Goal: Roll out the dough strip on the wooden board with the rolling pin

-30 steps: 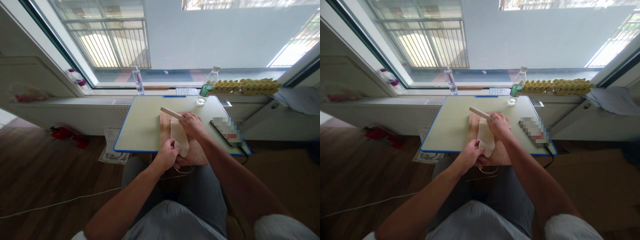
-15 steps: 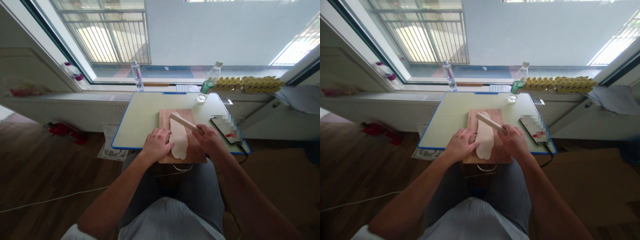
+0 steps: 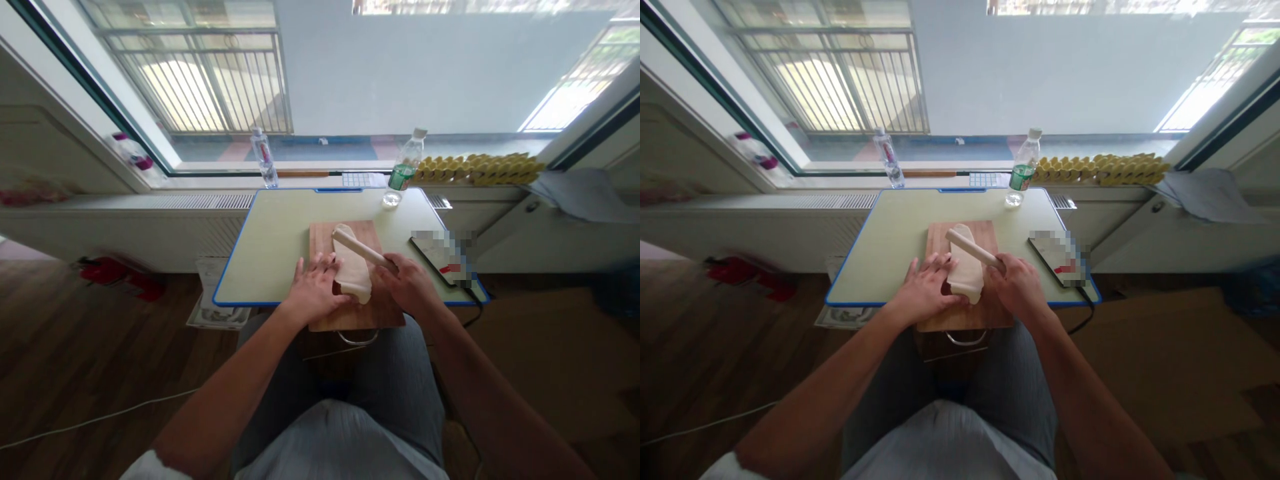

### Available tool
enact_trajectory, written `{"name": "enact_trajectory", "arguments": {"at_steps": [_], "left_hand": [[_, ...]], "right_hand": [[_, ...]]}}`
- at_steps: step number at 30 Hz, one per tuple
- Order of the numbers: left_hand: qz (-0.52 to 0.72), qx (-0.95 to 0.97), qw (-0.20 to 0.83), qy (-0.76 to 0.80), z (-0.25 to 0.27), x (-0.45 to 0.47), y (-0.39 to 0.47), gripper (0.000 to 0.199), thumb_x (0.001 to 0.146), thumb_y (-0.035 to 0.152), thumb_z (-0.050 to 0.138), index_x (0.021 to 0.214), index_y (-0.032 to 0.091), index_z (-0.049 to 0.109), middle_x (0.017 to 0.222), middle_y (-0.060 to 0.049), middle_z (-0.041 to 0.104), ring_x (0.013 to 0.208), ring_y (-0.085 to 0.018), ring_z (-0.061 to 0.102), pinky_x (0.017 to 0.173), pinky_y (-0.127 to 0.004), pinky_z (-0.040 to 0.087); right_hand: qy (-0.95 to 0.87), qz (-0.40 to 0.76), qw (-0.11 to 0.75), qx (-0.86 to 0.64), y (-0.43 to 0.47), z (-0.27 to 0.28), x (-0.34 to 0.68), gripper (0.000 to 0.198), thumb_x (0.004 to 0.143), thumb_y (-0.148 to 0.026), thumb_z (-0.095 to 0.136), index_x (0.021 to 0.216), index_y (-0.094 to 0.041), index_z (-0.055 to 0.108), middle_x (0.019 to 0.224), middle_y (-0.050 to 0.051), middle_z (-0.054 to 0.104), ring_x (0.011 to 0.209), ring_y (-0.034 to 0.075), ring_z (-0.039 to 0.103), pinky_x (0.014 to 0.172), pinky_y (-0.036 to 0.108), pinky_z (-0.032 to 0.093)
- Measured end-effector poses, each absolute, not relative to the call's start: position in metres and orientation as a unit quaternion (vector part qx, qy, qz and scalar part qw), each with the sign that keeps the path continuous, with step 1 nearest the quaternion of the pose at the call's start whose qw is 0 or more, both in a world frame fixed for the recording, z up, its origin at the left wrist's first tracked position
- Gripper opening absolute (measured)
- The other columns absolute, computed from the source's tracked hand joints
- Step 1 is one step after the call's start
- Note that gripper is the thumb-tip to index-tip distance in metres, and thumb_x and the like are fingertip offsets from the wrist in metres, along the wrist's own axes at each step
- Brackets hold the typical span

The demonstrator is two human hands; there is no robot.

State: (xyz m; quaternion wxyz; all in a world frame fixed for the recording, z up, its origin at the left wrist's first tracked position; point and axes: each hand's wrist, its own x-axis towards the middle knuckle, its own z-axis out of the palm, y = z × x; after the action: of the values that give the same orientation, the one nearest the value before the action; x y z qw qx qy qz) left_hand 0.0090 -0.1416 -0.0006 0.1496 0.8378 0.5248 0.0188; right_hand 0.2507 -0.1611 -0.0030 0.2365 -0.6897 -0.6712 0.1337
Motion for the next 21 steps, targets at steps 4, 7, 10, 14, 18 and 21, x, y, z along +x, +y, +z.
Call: {"name": "enact_trajectory", "arguments": {"at_steps": [4,7,10,14,18,21], "left_hand": [[-0.003,0.836,0.172,0.521,0.007,0.011,-0.129,0.113,0.084,0.090,0.061,0.172,0.024,0.035,0.184,-0.013,0.025,0.171,-0.038,0.017,0.136,-0.068,0.008],[-0.024,0.840,0.191,0.508,0.015,0.010,-0.124,0.123,0.078,0.094,0.063,0.173,0.021,0.034,0.184,-0.016,0.022,0.171,-0.040,0.015,0.135,-0.069,0.009],[-0.017,0.836,0.201,0.510,0.018,0.009,-0.122,0.111,0.089,0.093,0.046,0.172,0.020,0.036,0.184,-0.016,0.023,0.171,-0.038,0.016,0.135,-0.069,0.011],[0.005,0.829,0.199,0.523,0.011,0.012,-0.118,0.090,0.104,0.080,0.024,0.172,0.022,0.037,0.184,-0.011,0.025,0.171,-0.034,0.017,0.136,-0.066,0.008],[0.004,0.827,0.175,0.534,0.003,0.018,-0.105,0.081,0.108,0.068,0.026,0.173,0.021,0.036,0.184,-0.010,0.025,0.171,-0.034,0.017,0.137,-0.065,0.006],[0.003,0.824,0.151,0.547,0.001,0.024,-0.095,0.077,0.110,0.063,0.027,0.174,0.021,0.034,0.183,-0.009,0.027,0.171,-0.035,0.016,0.137,-0.066,0.004]], "right_hand": [[-0.670,0.149,0.229,-0.690,-0.160,0.002,0.248,0.037,0.103,-0.042,0.057,0.127,-0.021,0.075,0.112,0.012,0.079,0.105,0.028,0.070,0.092,0.036,0.048],[-0.669,0.168,0.221,-0.690,-0.157,0.007,0.242,0.036,0.103,-0.039,0.056,0.125,-0.020,0.076,0.112,0.011,0.080,0.102,0.026,0.071,0.088,0.033,0.049],[-0.677,0.161,0.205,-0.688,-0.152,0.008,0.233,0.034,0.103,-0.038,0.057,0.126,-0.020,0.076,0.116,0.012,0.081,0.109,0.027,0.071,0.093,0.034,0.048],[-0.698,0.129,0.179,-0.681,-0.141,0.004,0.222,0.034,0.105,-0.041,0.056,0.126,-0.021,0.074,0.123,0.013,0.079,0.124,0.031,0.067,0.108,0.042,0.044],[-0.695,0.132,0.167,-0.687,-0.126,0.003,0.213,0.038,0.108,-0.043,0.052,0.130,-0.021,0.071,0.131,0.015,0.076,0.130,0.034,0.063,0.114,0.050,0.041],[-0.696,0.134,0.164,-0.686,-0.112,0.006,0.209,0.037,0.108,-0.042,0.051,0.132,-0.021,0.070,0.134,0.015,0.074,0.132,0.034,0.062,0.116,0.053,0.039]]}}
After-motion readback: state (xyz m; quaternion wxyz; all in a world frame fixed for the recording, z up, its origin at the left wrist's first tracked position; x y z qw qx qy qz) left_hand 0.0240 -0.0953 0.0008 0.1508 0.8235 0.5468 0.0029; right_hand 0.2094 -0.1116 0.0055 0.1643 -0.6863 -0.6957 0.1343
